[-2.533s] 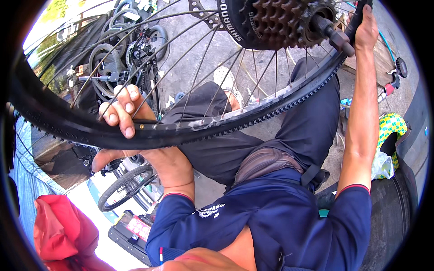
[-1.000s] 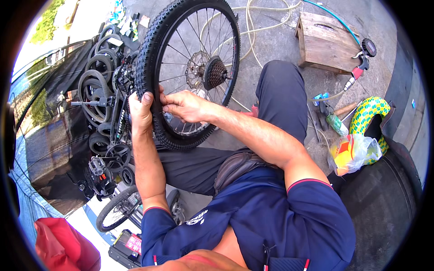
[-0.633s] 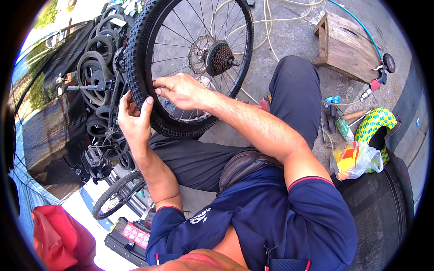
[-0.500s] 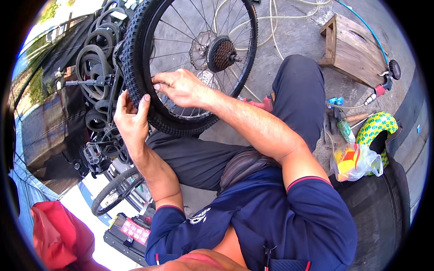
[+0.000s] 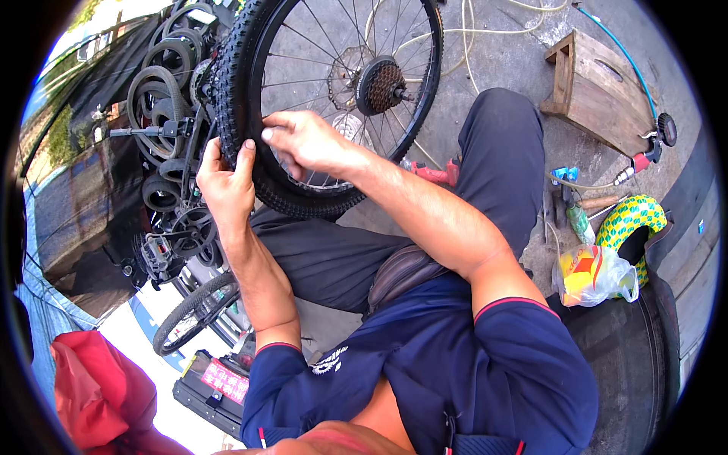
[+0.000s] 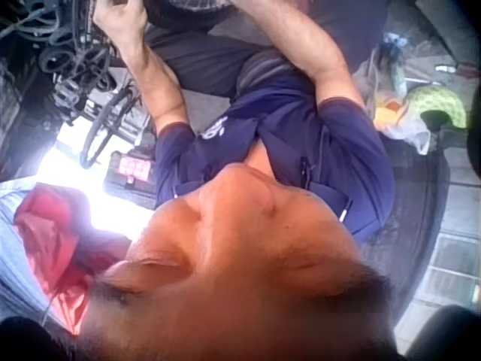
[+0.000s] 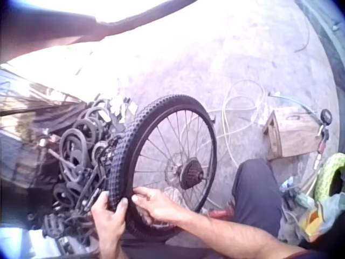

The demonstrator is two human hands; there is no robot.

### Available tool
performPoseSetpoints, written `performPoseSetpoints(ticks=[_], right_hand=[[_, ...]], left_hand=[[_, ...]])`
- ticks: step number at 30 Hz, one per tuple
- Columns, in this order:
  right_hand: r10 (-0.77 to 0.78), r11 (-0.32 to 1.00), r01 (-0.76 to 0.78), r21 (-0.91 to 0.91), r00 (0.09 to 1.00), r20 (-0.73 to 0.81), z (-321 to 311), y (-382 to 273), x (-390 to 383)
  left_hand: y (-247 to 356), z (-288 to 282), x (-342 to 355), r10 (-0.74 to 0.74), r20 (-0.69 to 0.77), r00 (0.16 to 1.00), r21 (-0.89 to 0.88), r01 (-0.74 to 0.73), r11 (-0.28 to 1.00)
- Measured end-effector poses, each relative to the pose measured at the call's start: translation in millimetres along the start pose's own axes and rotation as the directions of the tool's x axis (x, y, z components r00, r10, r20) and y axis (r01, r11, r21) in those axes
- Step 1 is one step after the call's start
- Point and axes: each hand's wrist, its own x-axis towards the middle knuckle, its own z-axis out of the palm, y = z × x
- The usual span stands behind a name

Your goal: The person fits a tire onto a bicycle wheel rim by hand and then inflates it using an air hose and a pressure gauge.

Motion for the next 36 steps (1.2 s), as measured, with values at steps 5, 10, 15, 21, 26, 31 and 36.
performPoseSetpoints(ticks=[5,10,15,21,26,31,36], right_hand=[[-0.025,0.997,0.024,0.072,1.000,0.012,-3,7,10],[-0.059,0.997,0.056,-0.044,0.996,-0.074,2,2,10],[-0.055,0.985,0.034,-0.169,0.991,-0.121,-8,-2,9],[-0.017,0.997,0.009,-0.082,0.995,-0.103,-27,-5,2],[-0.441,0.727,0.251,-0.639,0.884,-0.154,-35,-22,-2],[-0.814,-0.223,-0.174,-0.959,0.575,0.086,-96,-144,2],[-0.551,-0.434,0.300,-0.850,0.657,0.514,-158,-208,43]], left_hand=[[-4,4,5,-0.015,-0.014,1.000,-0.040,0.014,0.999],[-2,6,10,-0.003,-0.003,1.000,0.022,0.003,1.000],[6,10,5,-0.002,0.010,1.000,0.179,0.000,0.984],[24,28,7,-0.003,0.003,1.000,0.090,0.003,0.996],[30,29,12,-0.048,0.061,0.997,0.057,0.045,0.997],[15,26,-1,0.020,0.007,1.000,0.027,-0.020,0.999],[17,29,-12,0.017,0.029,0.999,-0.057,-0.015,0.998]])
